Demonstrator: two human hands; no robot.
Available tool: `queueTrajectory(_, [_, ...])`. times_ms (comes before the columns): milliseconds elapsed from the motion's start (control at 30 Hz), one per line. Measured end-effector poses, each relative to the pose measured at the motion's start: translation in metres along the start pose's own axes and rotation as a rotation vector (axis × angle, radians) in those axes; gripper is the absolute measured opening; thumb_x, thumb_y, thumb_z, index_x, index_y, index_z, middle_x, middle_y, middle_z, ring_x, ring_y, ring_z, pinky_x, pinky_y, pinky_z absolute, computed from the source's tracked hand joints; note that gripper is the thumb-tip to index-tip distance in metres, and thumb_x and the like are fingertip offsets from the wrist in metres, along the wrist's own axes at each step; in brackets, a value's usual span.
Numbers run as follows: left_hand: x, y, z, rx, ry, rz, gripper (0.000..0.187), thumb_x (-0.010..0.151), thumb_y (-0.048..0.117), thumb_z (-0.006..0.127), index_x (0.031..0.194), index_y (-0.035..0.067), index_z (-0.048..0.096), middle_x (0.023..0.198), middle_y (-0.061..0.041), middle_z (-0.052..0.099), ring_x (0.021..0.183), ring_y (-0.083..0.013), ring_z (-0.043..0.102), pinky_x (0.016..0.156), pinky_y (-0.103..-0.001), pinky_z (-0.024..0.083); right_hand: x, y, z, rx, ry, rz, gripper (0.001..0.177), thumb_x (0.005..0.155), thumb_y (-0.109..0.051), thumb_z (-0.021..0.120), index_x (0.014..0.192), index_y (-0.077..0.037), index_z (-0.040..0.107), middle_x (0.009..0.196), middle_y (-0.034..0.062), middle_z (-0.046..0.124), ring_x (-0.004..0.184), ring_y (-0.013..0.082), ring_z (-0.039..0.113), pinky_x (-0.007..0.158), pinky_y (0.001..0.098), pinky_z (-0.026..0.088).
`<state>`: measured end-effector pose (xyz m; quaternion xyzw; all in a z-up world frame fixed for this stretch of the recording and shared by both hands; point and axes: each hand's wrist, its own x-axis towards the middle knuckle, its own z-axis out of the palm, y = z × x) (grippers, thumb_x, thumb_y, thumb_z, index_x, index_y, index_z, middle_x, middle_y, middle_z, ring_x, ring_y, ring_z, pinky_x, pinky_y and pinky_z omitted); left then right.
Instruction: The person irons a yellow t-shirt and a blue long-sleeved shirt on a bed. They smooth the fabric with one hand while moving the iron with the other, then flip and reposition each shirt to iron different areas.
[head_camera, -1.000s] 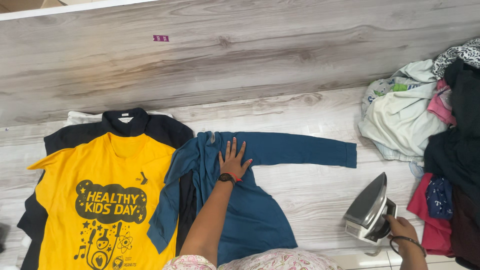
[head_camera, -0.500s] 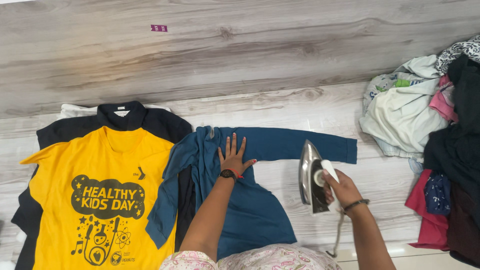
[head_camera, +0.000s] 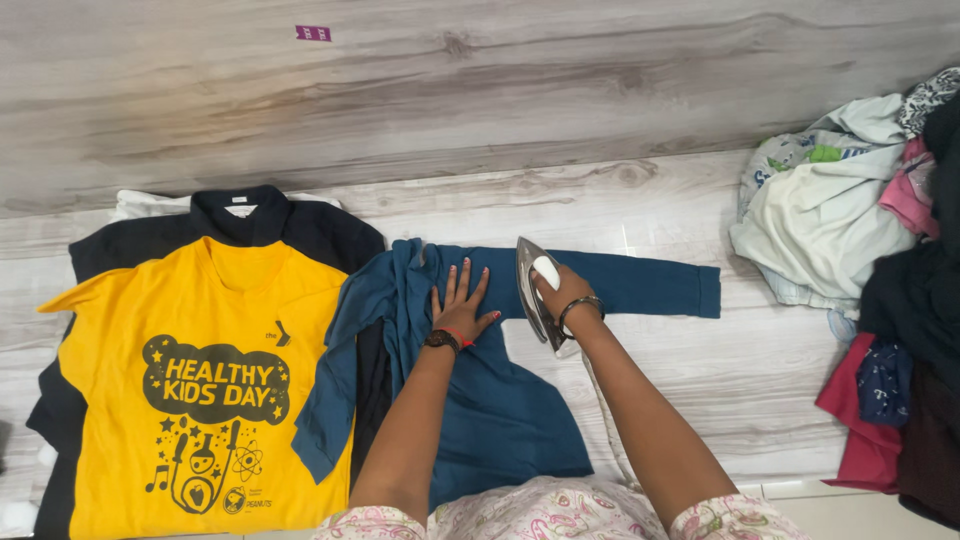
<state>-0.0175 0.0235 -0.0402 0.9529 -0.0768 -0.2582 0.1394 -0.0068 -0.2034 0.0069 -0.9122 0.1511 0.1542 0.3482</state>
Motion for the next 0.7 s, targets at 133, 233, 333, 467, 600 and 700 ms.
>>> queueTrajectory(133, [-0.01,0.017,-0.031,0.008,-0.079,-0.064,0.094,0.089,0.064,0.06,0.161,0.045,0.003,0.172,0.005,-0.018,0.157,-0.0206,-0.017,0.122,-0.063,-0.002,0.001,-0.012,-0.023,0.06,-0.052,0.162,0.058,0.094,-0.054,0.058,0.123,-0.004,0.064,0.089,0.0175,0.075,0.061,0.0277,0.074,0.056,0.0397,0.061])
queueTrajectory(233, [-0.006,0.03,-0.031,0.095,-0.082,-0.144,0.091,0.093,0.051,0.062,0.165,0.04,0.008,0.174,-0.001,-0.013,0.159,-0.0265,-0.011,0.122,-0.063,0.001,-0.015,-0.009,-0.039,0.022,-0.068,0.191,0.059,0.095,-0.056,0.057,0.124,-0.005,0.063,0.089,0.0198,0.076,0.061,0.0289,0.074,0.058,0.0404,0.061])
queueTrajectory(333, [0.019,0.049,0.003,0.147,0.25,-0.034,0.074,0.103,0.044,0.056,0.165,0.029,0.018,0.177,-0.005,-0.003,0.164,-0.028,-0.001,0.126,-0.06,0.004,-0.023,0.007,-0.039,-0.02,-0.04,0.171,0.061,0.096,-0.057,0.058,0.121,-0.002,0.064,0.091,0.0214,0.076,0.065,0.0289,0.075,0.062,0.0404,0.062])
queueTrajectory(467, [0.039,0.076,0.044,-0.085,0.224,0.112,0.065,0.108,0.045,0.04,0.166,0.032,0.013,0.174,0.001,-0.002,0.16,-0.0252,0.0,0.125,-0.059,0.004,-0.007,0.018,-0.037,-0.097,0.04,0.085,0.06,0.095,-0.057,0.059,0.12,-0.003,0.067,0.097,0.0225,0.075,0.084,0.0353,0.072,0.073,0.0461,0.058])
queueTrajectory(600, [0.022,0.082,0.028,0.019,0.128,0.035,0.078,0.1,0.063,0.039,0.164,0.035,0.004,0.173,0.007,-0.008,0.158,-0.0197,-0.008,0.124,-0.061,-0.003,-0.02,0.038,-0.045,-0.031,0.017,0.162,0.063,0.092,-0.057,0.058,0.127,-0.005,0.061,0.104,0.0235,0.073,0.085,0.0379,0.076,0.076,0.0451,0.06])
queueTrajectory(700, [0.016,0.087,0.008,0.039,0.003,-0.002,0.087,0.095,0.072,0.039,0.163,0.037,-0.002,0.172,0.009,-0.013,0.158,-0.0187,-0.014,0.123,-0.063,-0.008,-0.039,0.066,-0.057,-0.093,0.086,0.109,0.062,0.093,-0.058,0.061,0.121,-0.003,0.064,0.1,0.0242,0.073,0.082,0.0373,0.073,0.072,0.0451,0.058])
